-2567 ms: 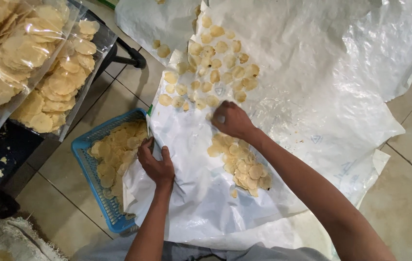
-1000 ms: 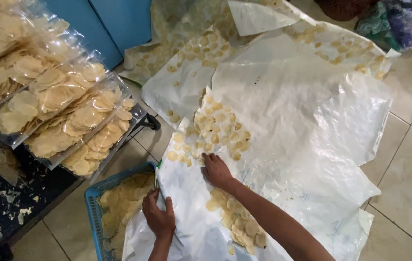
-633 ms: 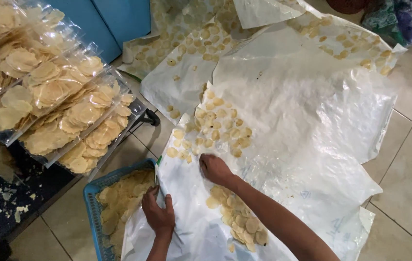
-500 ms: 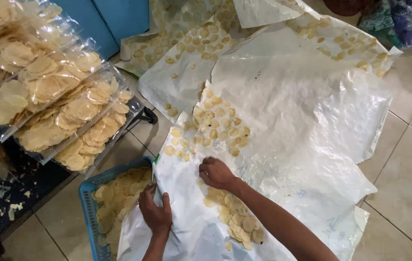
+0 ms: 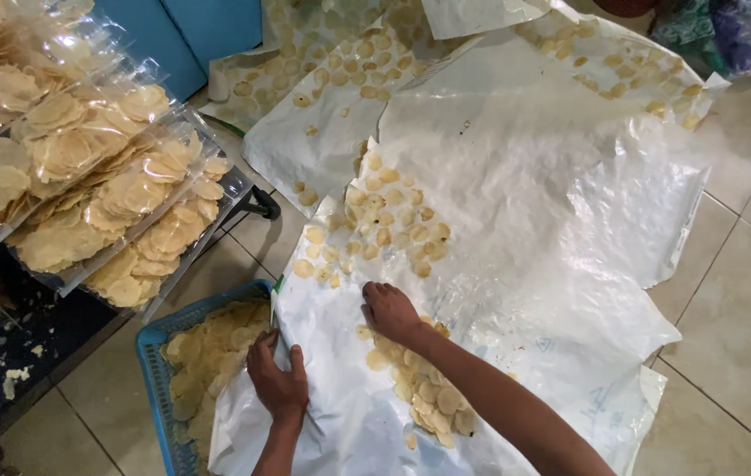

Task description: Collect thin food slices from a drying sheet into a pile

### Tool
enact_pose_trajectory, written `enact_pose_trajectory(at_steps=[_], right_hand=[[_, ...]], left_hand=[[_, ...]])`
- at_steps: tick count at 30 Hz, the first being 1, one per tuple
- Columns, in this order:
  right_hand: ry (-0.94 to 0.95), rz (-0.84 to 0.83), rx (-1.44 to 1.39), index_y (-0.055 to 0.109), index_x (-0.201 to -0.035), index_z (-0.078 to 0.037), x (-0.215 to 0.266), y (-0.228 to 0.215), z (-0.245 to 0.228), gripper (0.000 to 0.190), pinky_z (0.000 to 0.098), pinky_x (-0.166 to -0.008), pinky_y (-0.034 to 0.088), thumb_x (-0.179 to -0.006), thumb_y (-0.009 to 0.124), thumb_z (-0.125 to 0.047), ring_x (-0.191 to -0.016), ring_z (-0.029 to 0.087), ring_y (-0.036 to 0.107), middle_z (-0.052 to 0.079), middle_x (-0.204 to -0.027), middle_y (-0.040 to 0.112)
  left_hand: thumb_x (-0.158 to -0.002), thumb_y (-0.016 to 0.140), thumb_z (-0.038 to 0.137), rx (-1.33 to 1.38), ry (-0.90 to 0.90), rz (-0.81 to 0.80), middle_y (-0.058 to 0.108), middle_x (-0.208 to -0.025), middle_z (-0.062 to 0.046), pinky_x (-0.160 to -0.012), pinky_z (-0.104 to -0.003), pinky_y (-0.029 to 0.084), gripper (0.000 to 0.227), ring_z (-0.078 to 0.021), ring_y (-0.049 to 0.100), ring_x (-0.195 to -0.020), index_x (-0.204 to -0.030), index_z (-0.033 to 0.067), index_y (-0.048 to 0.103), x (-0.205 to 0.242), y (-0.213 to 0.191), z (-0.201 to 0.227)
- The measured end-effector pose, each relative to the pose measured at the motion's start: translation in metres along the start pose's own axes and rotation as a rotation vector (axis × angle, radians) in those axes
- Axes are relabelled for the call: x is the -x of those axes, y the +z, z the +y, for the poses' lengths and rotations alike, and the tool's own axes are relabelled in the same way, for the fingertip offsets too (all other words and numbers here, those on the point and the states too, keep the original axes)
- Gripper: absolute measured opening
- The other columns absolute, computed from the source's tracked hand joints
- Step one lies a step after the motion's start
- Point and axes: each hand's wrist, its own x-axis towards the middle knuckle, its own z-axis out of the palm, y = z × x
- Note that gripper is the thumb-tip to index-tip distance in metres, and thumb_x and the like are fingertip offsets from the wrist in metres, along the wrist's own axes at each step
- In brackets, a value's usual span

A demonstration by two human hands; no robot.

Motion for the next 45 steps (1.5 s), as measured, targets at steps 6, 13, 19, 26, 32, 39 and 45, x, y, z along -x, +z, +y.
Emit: enact_pose_trajectory(at_steps=[6,13,19,26,32,39,45], right_hand=[[0.14,-0.492,-0.04,0.074,-0.077,-0.014,0.016,-0.032,-0.001,0.028,0.0502,-0.067,0.054,-0.079,0.056,-0.036,-0.079,0.038,0.07,0.013,-0.083,0.073],[0.568,-0.26,-0.051,0.062,-0.091,-0.011,0.02,-0.099,0.004,0.033,0.0434,-0.06,0.062,-0.106,0.049,-0.038,-0.064,0.027,0.07,0.007,-0.077,0.067],[0.452,0.299,0.167,0.061,-0.114,-0.008,0.031,-0.063,0.071,0.045,0.0511,-0.075,0.053,-0.087,0.079,-0.04,-0.102,0.039,0.057,0.015,-0.112,0.059],[0.503,0.15,0.186,0.066,-0.108,-0.004,0.033,-0.046,0.083,0.018,0.0503,-0.068,0.054,-0.1,0.056,-0.017,-0.093,0.039,0.064,0.016,-0.104,0.066],[0.564,0.148,0.244,0.068,-0.103,-0.003,0.024,-0.046,0.066,0.024,0.047,-0.055,0.054,-0.099,0.06,-0.025,-0.088,0.035,0.064,0.015,-0.098,0.064],[0.871,0.085,-0.182,0.071,-0.083,-0.007,0.009,-0.067,0.083,0.027,0.0489,-0.059,0.047,-0.081,0.073,-0.034,-0.079,0.037,0.07,0.014,-0.09,0.076],[0.547,-0.333,-0.446,0.059,-0.07,-0.011,0.007,-0.109,0.033,0.027,0.0357,-0.069,0.039,-0.081,0.056,-0.035,-0.073,0.014,0.053,0.002,-0.075,0.06]], left_hand=[[-0.084,0.065,0.021,0.012,0.092,0.016,0.066,-0.116,-0.017,-0.101,-0.049,0.043,0.039,-0.0399,0.059,-0.111,-0.119,0.0032,0.064,-0.003,-0.001,-0.002],[-0.089,0.062,0.029,0.023,0.077,0.029,0.065,-0.117,-0.015,-0.101,-0.05,0.043,0.037,-0.039,0.059,-0.113,-0.117,0.0041,0.063,-0.002,0.0,-0.001],[-0.086,0.063,0.025,0.007,0.096,-0.01,0.065,-0.118,-0.019,-0.102,-0.048,0.04,0.04,-0.0406,0.058,-0.112,-0.12,0.0042,0.062,-0.004,0.001,-0.005],[-0.091,0.062,0.03,0.04,0.078,0.016,0.065,-0.119,-0.015,-0.098,-0.049,0.044,0.04,-0.0371,0.059,-0.112,-0.121,0.0043,0.063,-0.002,-0.001,0.001],[-0.085,0.064,0.026,0.033,0.053,0.006,0.065,-0.119,-0.016,-0.101,-0.05,0.042,0.04,-0.0388,0.058,-0.114,-0.119,0.0046,0.064,-0.003,-0.002,0.004],[-0.086,0.065,0.024,0.02,0.027,0.008,0.065,-0.122,-0.017,-0.102,-0.05,0.042,0.04,-0.0394,0.057,-0.117,-0.12,0.0041,0.064,-0.002,-0.001,0.002],[-0.086,0.063,0.027,0.025,0.036,0.011,0.064,-0.12,-0.016,-0.102,-0.05,0.042,0.041,-0.0386,0.058,-0.116,-0.12,0.0042,0.063,-0.002,-0.001,0.003]])
